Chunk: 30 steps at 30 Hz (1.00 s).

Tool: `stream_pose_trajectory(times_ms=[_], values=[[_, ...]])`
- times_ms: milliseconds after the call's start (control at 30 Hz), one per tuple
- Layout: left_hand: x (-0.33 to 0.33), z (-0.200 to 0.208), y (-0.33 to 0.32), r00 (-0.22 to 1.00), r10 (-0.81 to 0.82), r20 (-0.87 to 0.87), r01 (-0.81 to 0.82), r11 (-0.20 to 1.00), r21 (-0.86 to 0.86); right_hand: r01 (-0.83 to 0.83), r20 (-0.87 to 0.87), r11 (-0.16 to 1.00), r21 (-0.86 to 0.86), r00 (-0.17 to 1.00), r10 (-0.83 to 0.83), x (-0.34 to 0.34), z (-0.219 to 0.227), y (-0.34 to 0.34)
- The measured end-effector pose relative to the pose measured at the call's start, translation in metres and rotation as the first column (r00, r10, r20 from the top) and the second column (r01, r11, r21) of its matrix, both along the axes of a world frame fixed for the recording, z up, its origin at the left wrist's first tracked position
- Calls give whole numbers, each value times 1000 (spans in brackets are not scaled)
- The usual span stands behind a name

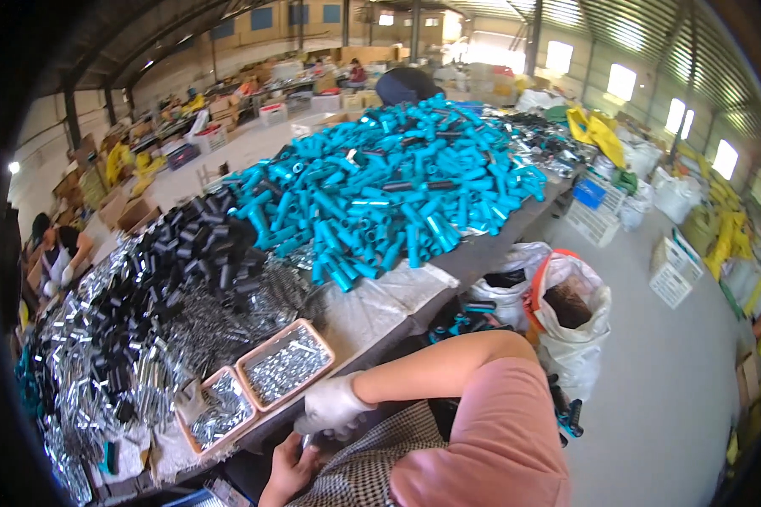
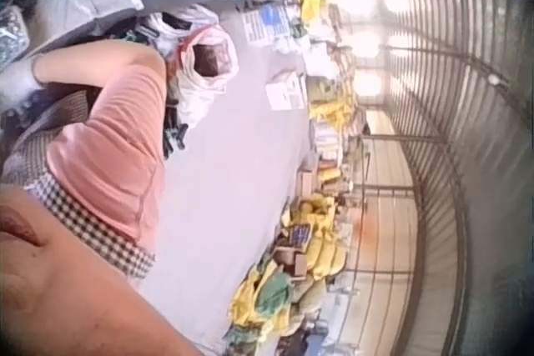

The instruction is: Assembling small plastic housings with metal pins and internal components at a factory workbench.

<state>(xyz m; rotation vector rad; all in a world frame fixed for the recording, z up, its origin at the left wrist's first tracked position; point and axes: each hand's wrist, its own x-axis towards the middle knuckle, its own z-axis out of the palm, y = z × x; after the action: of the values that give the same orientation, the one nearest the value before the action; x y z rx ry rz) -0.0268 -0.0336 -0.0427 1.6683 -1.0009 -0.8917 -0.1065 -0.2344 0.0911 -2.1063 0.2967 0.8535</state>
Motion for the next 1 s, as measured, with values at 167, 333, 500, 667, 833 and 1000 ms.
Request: stream_pose_trajectory(times_ms=[167,333,500,667,833,1000], values=[[-5,4,-8,994,-46,97,50,998,-44,-110,686,891,-441,599,414,-25,-16,-3],[-2,-2,-9,998,-52,27,53,996,-72,-159,160,981,-114,971,176,-1,-16,-12],[-2,12,-1,989,-41,140,55,993,-102,-272,505,827,-493,684,526,-5,-7,5],[-6,25,7,983,-152,100,162,981,-103,-421,594,799,-430,534,601,-1,-18,9],[-16,13,5,978,-153,139,179,962,-204,-508,285,783,-358,739,610,-2,-22,7],[-10,12,0,986,-114,124,145,948,-282,-374,539,682,-628,423,728,3,6,22]])
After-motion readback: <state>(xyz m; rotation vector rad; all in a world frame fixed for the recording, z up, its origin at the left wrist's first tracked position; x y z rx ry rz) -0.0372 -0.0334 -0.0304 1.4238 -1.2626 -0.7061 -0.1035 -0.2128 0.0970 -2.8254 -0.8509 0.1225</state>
